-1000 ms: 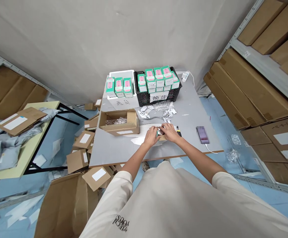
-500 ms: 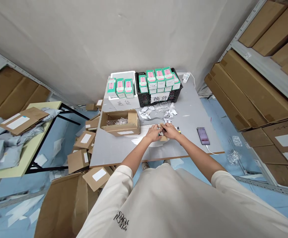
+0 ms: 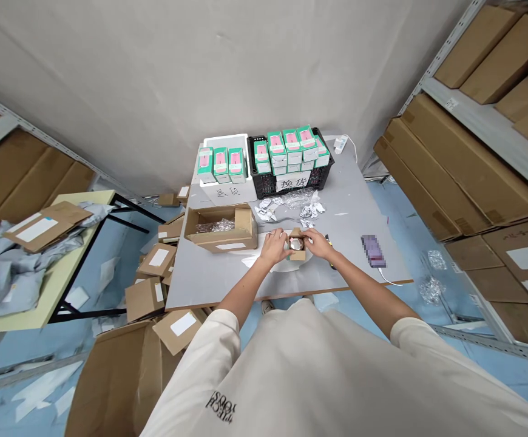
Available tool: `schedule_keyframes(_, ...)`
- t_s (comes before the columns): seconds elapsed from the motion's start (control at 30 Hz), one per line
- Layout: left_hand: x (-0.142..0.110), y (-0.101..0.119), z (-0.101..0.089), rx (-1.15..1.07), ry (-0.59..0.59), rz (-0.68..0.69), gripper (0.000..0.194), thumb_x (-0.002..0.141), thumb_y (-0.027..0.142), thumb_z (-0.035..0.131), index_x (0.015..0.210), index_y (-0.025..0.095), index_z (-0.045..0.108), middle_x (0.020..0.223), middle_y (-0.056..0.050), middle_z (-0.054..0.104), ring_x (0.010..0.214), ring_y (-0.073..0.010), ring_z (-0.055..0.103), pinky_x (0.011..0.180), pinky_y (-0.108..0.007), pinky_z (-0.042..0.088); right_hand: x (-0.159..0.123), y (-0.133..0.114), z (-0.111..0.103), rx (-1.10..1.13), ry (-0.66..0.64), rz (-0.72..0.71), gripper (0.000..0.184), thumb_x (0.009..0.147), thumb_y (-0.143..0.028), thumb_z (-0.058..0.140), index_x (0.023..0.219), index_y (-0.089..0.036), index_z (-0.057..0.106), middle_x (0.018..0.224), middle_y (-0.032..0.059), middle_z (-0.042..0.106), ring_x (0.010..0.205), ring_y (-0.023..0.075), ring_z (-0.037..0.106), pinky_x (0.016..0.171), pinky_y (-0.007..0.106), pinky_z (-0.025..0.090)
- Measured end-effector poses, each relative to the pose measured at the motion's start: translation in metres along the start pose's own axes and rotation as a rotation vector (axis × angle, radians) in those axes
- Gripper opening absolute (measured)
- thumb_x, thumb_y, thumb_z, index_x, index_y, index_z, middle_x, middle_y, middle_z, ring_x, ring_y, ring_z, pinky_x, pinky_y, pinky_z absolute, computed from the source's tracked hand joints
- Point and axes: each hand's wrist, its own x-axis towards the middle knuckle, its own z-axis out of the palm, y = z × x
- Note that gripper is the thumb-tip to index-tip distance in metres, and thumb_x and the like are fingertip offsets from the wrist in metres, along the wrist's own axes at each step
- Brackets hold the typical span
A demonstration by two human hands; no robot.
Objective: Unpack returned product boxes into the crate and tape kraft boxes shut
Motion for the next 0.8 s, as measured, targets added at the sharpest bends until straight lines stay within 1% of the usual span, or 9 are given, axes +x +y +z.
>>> schedule_keyframes(0.07, -0.005, -0.001, 0.003, -0.008, 0.013, 0.004, 0.046, 0.081, 0.050, 0.079, 0.113, 0.024, 0.059, 0.139, -0.014, 0.048, 0.133, -0.0366, 0.044, 0.110, -0.051, 0.035, -0.001, 0.001, 0.004, 0.061, 0.031, 0.049, 0.044, 0.085, -0.011, 0.049, 0.120, -0.023, 0.072, 0.119, 0.0083, 0.068, 0.110, 0.0236, 0.065, 0.099, 0.042, 0.054)
schedule_keyframes(0.13, -0.006, -0.002, 0.006, -0.037, -0.006, 0.011, 0.047, 0.084, 0.049, 0.076, 0.120, 0.025, 0.059, 0.135, -0.014, 0.051, 0.131, -0.0361, 0.045, 0.110, -0.051, 0.035, 0.000, 0.004, 0.009, 0.138, 0.077, 0.100, 0.044, 0.083, -0.011, 0.048, 0.116, -0.023, 0.074, 0.116, 0.0077, 0.070, 0.109, 0.0230, 0.066, 0.100, 0.043, 0.054)
schedule_keyframes(0.2, -0.005, -0.002, 0.007, -0.061, -0.041, 0.010, 0.057, 0.084, 0.046, 0.076, 0.132, 0.025, 0.054, 0.131, -0.014, 0.054, 0.128, -0.0356, 0.048, 0.108, -0.049, 0.037, 0.002, 0.008, 0.015, 0.213, 0.128, 0.152, 0.043, 0.080, -0.011, 0.048, 0.111, -0.023, 0.076, 0.112, 0.0071, 0.071, 0.108, 0.0226, 0.067, 0.101, 0.043, 0.054)
schedule_keyframes(0.3, 0.000, -0.002, 0.007, -0.050, -0.099, 0.003, 0.081, 0.081, 0.045, 0.079, 0.150, 0.027, 0.041, 0.129, -0.014, 0.054, 0.124, -0.0361, 0.051, 0.105, -0.046, 0.040, 0.004, 0.014, 0.020, 0.313, 0.155, 0.224, 0.042, 0.076, -0.011, 0.049, 0.106, -0.021, 0.076, 0.109, 0.0071, 0.073, 0.106, 0.0221, 0.069, 0.101, 0.043, 0.054)
schedule_keyframes(0.4, 0.005, -0.002, 0.005, -0.043, -0.164, 0.003, 0.087, 0.078, 0.049, 0.079, 0.153, 0.028, 0.040, 0.125, -0.014, 0.055, 0.120, -0.0365, 0.054, 0.102, -0.045, 0.042, 0.005, 0.015, 0.020, 0.359, 0.132, 0.284, 0.043, 0.074, -0.008, 0.048, 0.105, -0.018, 0.076, 0.108, 0.0078, 0.075, 0.104, 0.0211, 0.071, 0.100, 0.041, 0.055)
schedule_keyframes(0.47, 0.006, -0.003, 0.005, -0.057, -0.177, 0.002, 0.088, 0.078, 0.051, 0.078, 0.154, 0.030, 0.039, 0.123, -0.013, 0.056, 0.119, -0.0363, 0.055, 0.101, -0.044, 0.043, 0.005, 0.012, 0.018, 0.307, 0.135, 0.280, 0.041, 0.075, -0.008, 0.048, 0.103, -0.019, 0.076, 0.109, 0.0072, 0.076, 0.105, 0.0211, 0.071, 0.101, 0.041, 0.054)
schedule_keyframes(0.6, 0.004, -0.004, 0.005, -0.077, -0.158, 0.022, 0.093, 0.080, 0.049, 0.076, 0.159, 0.032, 0.029, 0.124, -0.013, 0.056, 0.122, -0.0365, 0.055, 0.102, -0.044, 0.041, 0.006, 0.002, 0.012, 0.103, 0.106, 0.178, 0.035, 0.079, -0.009, 0.050, 0.098, -0.023, 0.077, 0.108, 0.0050, 0.076, 0.104, 0.0224, 0.069, 0.102, 0.043, 0.053)
schedule_keyframes(0.7, 0.004, -0.007, 0.007, -0.103, -0.178, 0.001, 0.097, 0.078, 0.051, 0.077, 0.160, 0.033, 0.029, 0.125, -0.013, 0.057, 0.122, -0.0368, 0.056, 0.103, -0.043, 0.040, 0.007, -0.011, 0.007, -0.025, 0.058, 0.162, 0.036, 0.081, -0.008, 0.050, 0.100, -0.024, 0.077, 0.108, 0.0046, 0.075, 0.104, 0.0234, 0.067, 0.100, 0.043, 0.051)
schedule_keyframes(0.8, 0.003, -0.011, 0.009, -0.132, -0.215, -0.037, 0.103, 0.073, 0.058, 0.079, 0.159, 0.030, 0.030, 0.125, -0.013, 0.057, 0.121, -0.0374, 0.057, 0.102, -0.043, 0.041, 0.006, -0.030, 0.002, -0.241, 0.003, 0.098, 0.031, 0.087, -0.014, 0.053, 0.104, -0.024, 0.076, 0.110, 0.0072, 0.074, 0.111, 0.0281, 0.060, 0.101, 0.047, 0.044)
